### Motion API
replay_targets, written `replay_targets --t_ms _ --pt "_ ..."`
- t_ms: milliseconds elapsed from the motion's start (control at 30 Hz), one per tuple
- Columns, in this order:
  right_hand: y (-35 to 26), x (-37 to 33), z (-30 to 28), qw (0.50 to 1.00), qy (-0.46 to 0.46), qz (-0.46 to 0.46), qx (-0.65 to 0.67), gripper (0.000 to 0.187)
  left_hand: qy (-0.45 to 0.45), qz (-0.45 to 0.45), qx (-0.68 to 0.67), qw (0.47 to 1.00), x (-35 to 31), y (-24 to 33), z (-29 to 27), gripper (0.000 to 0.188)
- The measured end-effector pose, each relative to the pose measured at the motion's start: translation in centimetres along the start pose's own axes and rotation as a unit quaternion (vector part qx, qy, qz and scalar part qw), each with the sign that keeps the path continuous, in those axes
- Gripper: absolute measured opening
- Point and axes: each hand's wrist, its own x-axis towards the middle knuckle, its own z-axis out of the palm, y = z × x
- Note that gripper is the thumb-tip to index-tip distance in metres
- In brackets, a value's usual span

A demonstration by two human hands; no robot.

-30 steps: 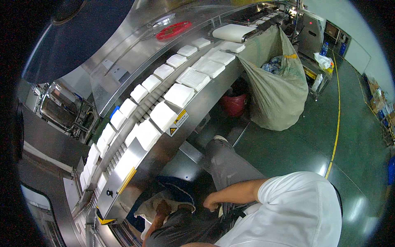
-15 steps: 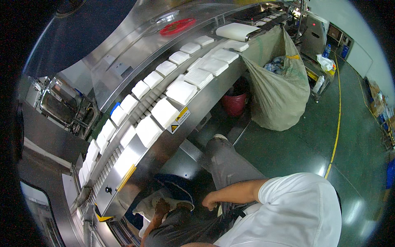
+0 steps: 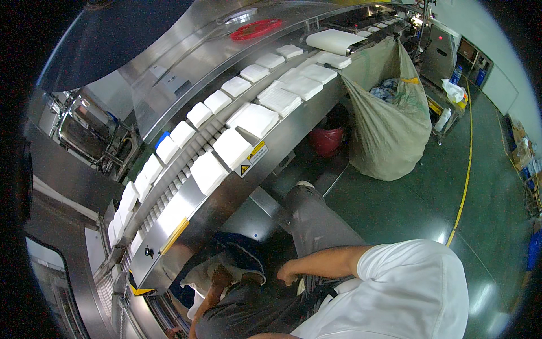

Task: The person sits in a manufacturing area and cleans small white objects by hand, using their fingers to peel or scrape the surface of each item individually.

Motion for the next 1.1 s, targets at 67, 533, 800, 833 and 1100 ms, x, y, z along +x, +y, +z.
replay_targets --t_ms 67,533,800,833,1100 --pt "-0.5 -1.1 -0.4 1.0 0.003 0.007 -0.005 0.038 -0.004 -0.004 -0.002 1.0 -0.1 0.3 -0.2 0.055" --pt "0.3 -0.1 0.1 1.0 0.002 -0.002 0.02 0.033 -0.004 -0.011 -0.015 1.0 -0.2 1.2 -1.1 0.051" --pt "0.2 0.3 -0.2 1.0 0.007 -0.01 0.008 0.034 0.006 0.003 -0.001 1.0 0.6 0.9 -0.1 0.05" --pt "0.4 0.3 0.0 1.0 0.016 -0.013 0.01 0.034 0.006 0.008 0.0 1.0 0.7 0.9 -0.1 0.05" --pt "0.6 -0.1 -0.7 0.998 0.003 -0.017 0.062 0.034 0.007 0.008 0.01 1.0 1.2 0.5 0.2 0.049"
